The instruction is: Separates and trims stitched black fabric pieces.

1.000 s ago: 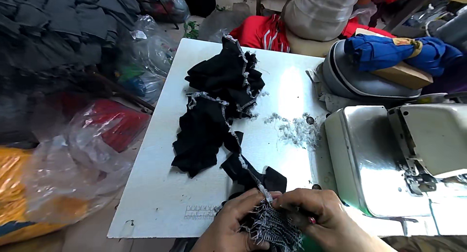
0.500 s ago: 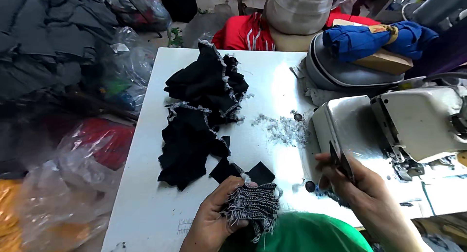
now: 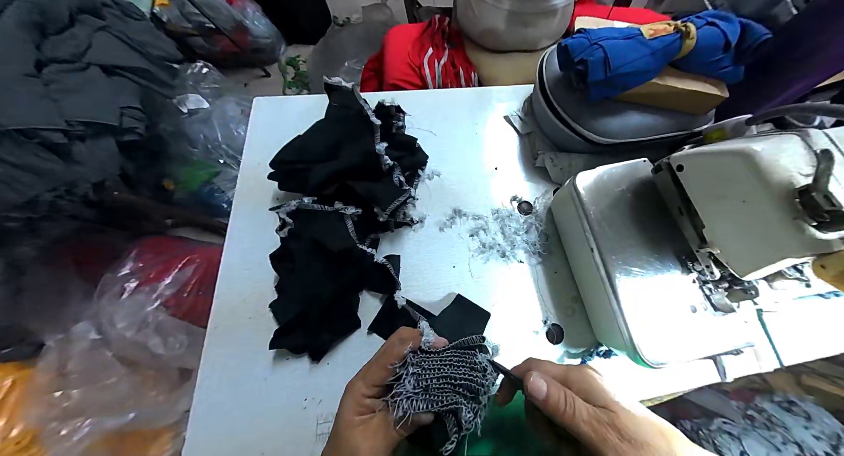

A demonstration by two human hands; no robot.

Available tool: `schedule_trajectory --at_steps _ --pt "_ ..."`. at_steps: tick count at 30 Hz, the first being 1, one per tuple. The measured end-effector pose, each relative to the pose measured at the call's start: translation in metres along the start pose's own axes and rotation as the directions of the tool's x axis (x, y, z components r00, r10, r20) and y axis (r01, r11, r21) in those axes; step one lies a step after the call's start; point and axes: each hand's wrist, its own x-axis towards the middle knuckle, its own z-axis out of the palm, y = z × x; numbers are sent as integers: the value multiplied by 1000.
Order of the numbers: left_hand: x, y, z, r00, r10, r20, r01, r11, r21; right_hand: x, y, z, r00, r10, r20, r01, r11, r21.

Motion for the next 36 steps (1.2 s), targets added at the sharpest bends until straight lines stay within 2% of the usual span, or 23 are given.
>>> schedule_trajectory --at_steps 6,10,14,18,20,25,28,32,36 --pt "1 -3 2 1000 -5 27 5 1000 -23 8 4 1 998 -34 -60 38 997 70" --pt "0 -4 3 999 -30 42 31 999 -11 13 3 0 980 -84 -180 111 984 143" --pt "0 -3 3 999 -31 20 31 999 -12 15 3 -4 954 -73 -292 137 969 206" --pt "1 -1 1 1000 -5 -11 5 1000 -31 -2 -5 0 983 -116 -142 117 993 -2" --pt "1 -1 1 999 -9 -32 7 998 -60 -3 -1 3 991 -111 -75 108 993 -46" --pt "1 -3 0 1000 -3 21 5 997 -73 6 3 2 996 -47 -79 43 998 -52" --pt "1 -5 0 998 -10 59 13 998 -58 11 3 2 988 -67 -137 67 998 -6" --pt "1 -7 -2 997 -11 80 13 1000 -26 14 0 0 959 -161 -233 186 978 90" --pt "-1 -6 -5 998 -15 64 15 1000 1 19 -1 -9 922 -123 -368 227 940 255"
